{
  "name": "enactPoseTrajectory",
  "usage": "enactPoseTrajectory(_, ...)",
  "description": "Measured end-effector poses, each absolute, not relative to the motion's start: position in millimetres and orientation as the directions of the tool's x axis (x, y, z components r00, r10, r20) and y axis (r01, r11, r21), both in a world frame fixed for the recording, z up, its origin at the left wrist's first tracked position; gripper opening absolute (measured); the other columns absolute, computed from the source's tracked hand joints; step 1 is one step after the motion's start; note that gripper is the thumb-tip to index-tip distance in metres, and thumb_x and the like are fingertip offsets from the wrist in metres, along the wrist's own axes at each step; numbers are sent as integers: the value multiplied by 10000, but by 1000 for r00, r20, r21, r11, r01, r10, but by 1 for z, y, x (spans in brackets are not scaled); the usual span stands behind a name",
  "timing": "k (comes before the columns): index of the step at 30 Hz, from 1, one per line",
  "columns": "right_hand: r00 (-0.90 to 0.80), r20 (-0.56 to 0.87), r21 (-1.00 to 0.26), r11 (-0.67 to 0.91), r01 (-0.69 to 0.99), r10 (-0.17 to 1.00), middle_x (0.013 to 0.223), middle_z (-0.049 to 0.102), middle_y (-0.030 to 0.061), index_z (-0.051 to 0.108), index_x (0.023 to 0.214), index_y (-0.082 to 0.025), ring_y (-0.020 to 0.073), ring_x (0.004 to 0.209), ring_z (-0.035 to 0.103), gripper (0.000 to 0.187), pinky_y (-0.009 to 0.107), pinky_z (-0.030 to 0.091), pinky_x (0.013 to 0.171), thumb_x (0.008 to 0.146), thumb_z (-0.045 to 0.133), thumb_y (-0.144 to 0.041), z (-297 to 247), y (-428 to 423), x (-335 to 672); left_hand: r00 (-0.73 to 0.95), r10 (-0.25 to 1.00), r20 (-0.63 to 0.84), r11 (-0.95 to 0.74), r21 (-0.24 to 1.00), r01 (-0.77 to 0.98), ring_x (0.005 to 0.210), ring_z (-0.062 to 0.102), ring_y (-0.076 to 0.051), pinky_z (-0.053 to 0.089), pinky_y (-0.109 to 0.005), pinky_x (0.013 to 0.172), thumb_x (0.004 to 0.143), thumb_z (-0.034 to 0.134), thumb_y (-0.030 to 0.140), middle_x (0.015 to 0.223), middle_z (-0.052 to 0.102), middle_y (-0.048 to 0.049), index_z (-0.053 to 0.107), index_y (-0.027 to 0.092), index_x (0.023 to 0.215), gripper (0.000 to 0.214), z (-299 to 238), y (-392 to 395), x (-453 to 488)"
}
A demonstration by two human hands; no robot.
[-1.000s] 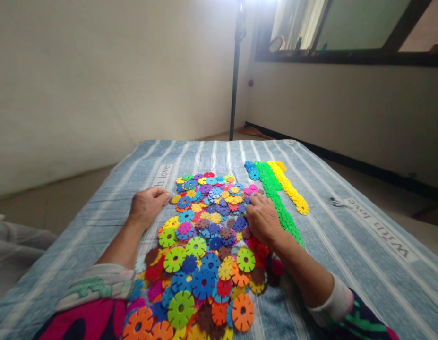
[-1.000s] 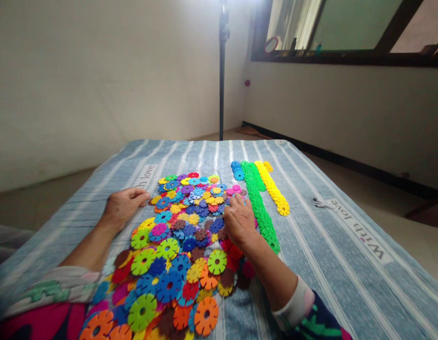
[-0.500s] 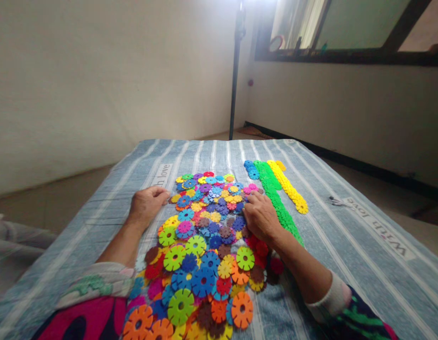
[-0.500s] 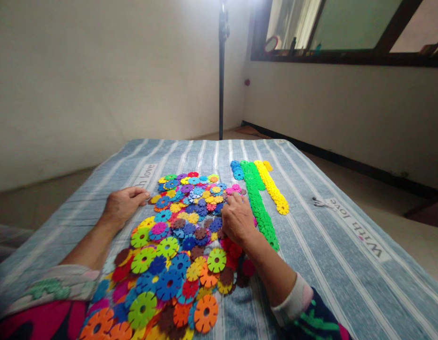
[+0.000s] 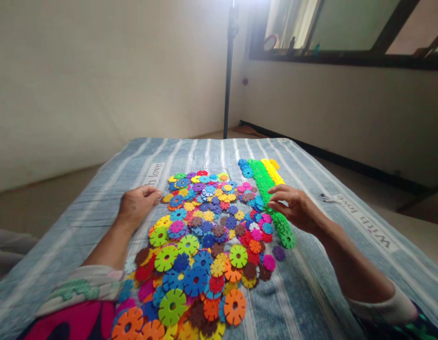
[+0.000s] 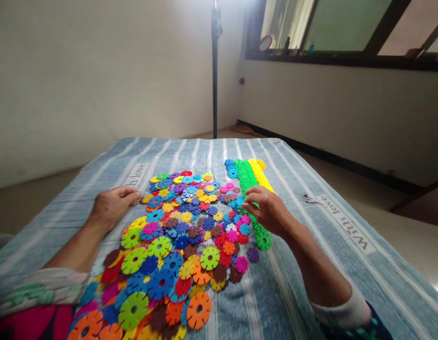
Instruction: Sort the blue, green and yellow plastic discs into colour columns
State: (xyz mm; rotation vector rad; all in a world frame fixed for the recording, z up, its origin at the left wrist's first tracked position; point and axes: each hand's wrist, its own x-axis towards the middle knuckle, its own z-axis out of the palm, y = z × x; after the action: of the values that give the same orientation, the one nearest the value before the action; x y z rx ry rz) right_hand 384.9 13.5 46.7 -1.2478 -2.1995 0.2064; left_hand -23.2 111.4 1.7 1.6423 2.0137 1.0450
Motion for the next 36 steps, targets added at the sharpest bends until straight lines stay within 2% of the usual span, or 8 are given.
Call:
enactPoseTrajectory(3,-426,366,-401,553,730,827,1093,648,95,682,768,-191,205,984,632,139,362,508,838,863,588,-229,48,-2,405,-290,939,183,81,703,707,576,556,-122,396,-200,607,624,604,315,516,590,88,654,178,751,194,3,112,-22)
enactPoseTrajectory(9,-475,193,-392,511,765,859,1170,616,102,683,761,-196,208,1012,632,129,365,511,853,858,597,-198,38,-24,425,-286,937,199,76,684,726,586,561,-123,393,-194,608,628,608,305,508,598,96,662,186,759,185,2,114,-25)
enactPoseTrajectory(16,-481,130,-370,493,788,867,1177,615,96,676,734,-202,220,1006,635,141,365,513,848,848,593,-191,25,-29,428,-297,936,191,91,683,725,566,554,-127,390,-200,579,616,609,310,488,592,88,659,182,738,183,6,111,-21)
enactPoseTrajectory(19,-478,141,-361,494,791,867,1159,623,78,679,748,-216,208,990,638,132,351,513,837,841,592,-181,20,-29,429,-296,936,191,83,697,712,562,552,-130,389,-204,572,613,600,322,496,589,80,655,180,732,193,3,112,-22)
enactPoseTrajectory(23,-460,229,-369,514,775,858,1109,638,79,679,842,-221,193,968,637,92,321,510,824,838,596,-182,16,-27,430,-274,937,217,45,703,710,578,560,-140,395,-215,573,615,588,346,523,594,63,656,174,745,226,-5,116,-28)
enactPoseTrajectory(30,-474,325,-422,574,701,818,855,651,57,629,815,-187,152,790,610,161,271,488,719,911,503,-217,25,-32,381,-246,943,224,20,700,714,584,572,-160,417,-240,603,615,563,387,539,611,29,649,176,720,252,-2,110,-27)
enactPoseTrajectory(34,-581,347,-412,676,611,736,824,647,60,619,799,-181,145,755,593,201,255,478,673,918,457,-191,28,-42,326,-231,945,232,5,695,719,587,582,-169,424,-245,600,614,549,399,539,619,20,637,187,686,240,-1,108,-26)
enactPoseTrajectory(36,-648,360,-386,739,552,672,856,656,65,620,845,-184,166,823,592,140,286,484,740,902,508,-245,24,-45,301,-239,944,228,12,699,715,586,590,-175,430,-248,597,611,548,402,536,622,19,637,191,685,241,-2,108,-27)
